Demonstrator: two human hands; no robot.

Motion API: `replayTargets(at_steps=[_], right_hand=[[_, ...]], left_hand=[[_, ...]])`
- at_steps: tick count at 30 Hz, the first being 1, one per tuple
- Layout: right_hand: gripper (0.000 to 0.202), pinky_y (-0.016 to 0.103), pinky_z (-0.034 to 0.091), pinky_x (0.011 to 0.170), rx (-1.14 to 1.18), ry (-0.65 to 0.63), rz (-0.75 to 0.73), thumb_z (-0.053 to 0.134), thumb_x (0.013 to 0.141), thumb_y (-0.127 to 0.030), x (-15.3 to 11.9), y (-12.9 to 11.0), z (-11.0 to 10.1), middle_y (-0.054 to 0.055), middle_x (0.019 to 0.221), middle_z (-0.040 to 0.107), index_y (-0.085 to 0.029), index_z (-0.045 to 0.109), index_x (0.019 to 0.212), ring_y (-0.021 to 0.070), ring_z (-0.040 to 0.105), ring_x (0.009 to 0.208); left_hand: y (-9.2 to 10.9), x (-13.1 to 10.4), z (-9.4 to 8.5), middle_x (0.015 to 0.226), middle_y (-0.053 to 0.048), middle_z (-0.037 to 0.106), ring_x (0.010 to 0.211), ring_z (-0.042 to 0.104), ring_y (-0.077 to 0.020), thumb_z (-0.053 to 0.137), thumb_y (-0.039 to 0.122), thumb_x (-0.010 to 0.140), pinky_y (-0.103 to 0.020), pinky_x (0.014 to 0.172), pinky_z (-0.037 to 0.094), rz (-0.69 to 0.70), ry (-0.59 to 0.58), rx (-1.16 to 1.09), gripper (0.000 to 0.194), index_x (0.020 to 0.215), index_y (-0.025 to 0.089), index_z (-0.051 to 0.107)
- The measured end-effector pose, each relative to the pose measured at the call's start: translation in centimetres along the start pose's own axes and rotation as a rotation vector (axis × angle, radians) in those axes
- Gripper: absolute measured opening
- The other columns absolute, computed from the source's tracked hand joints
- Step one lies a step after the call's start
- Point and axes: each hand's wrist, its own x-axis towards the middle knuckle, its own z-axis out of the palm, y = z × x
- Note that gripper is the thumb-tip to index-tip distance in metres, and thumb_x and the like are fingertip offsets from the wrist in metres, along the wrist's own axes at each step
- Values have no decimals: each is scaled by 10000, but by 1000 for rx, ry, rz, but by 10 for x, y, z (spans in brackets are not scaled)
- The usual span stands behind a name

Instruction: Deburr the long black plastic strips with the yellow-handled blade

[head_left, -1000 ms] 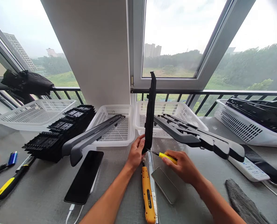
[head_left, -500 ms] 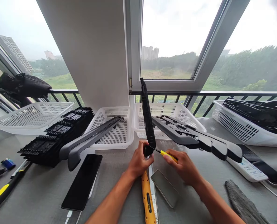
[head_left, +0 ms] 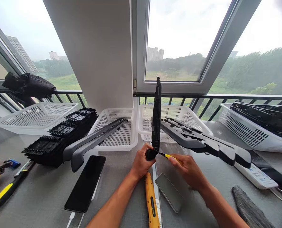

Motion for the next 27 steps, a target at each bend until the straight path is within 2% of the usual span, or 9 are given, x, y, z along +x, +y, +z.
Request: replayTargets(at_steps=[3, 7, 12, 15, 19, 24, 27], right_hand=[[606, 298, 342, 633, -16, -22, -16, 444, 1078, -644, -1, 0, 1, 9, 688, 629, -182, 761, 845, 169, 518, 650], [625, 304, 288, 613, -36, -31, -20, 429, 1077, -659, -1, 3, 4, -14, 621, 492, -197, 598, 691, 145, 434, 608], [607, 302, 255, 605, -32, -36, -12, 413, 1078, -650, -1, 7, 9, -35, 623, 380, -217, 454, 654, 129, 364, 604], [574, 302, 250, 609, -40, -39, -7, 422, 1080, -618, -1, 7, 11, -43, 635, 349, -219, 437, 667, 125, 346, 608], [551, 302, 257, 610, -42, -72, -42, 452, 1062, -595, -1, 6, 9, -43, 624, 373, -217, 447, 661, 121, 357, 596], [482, 290, 328, 631, -32, -53, -72, 484, 1039, -550, 0, 1, 4, -13, 663, 561, -200, 636, 745, 145, 480, 628], [461, 284, 342, 631, -34, -79, -81, 509, 1034, -531, -1, -1, 6, -8, 678, 612, -197, 674, 761, 149, 517, 635]], left_hand=[[-4, 0, 0, 728, 93, 508, 671, 430, -136, 671, 161, 693, -260, 650, 334, -9, -31, 40, 284, 924, 254, 534], [-5, -1, 1, 706, 99, 505, 646, 431, -137, 665, 168, 685, -266, 646, 327, -16, -34, 96, 298, 932, 258, 524], [-4, -1, 0, 689, 106, 483, 632, 425, -137, 660, 186, 676, -269, 633, 315, -9, -29, 118, 296, 912, 262, 499], [-4, -1, 0, 681, 111, 458, 627, 405, -136, 660, 206, 682, -268, 628, 311, -14, -26, 111, 293, 913, 264, 490], [-3, -1, 0, 680, 108, 463, 624, 404, -135, 652, 209, 686, -266, 620, 307, -6, -3, 133, 277, 900, 264, 485], [-3, -2, 2, 665, 107, 483, 600, 421, -135, 657, 217, 721, -264, 604, 311, 6, 16, 123, 247, 892, 267, 486], [-5, -3, 2, 673, 103, 520, 611, 448, -138, 685, 190, 701, -261, 609, 327, 12, 20, 119, 289, 909, 267, 499]])
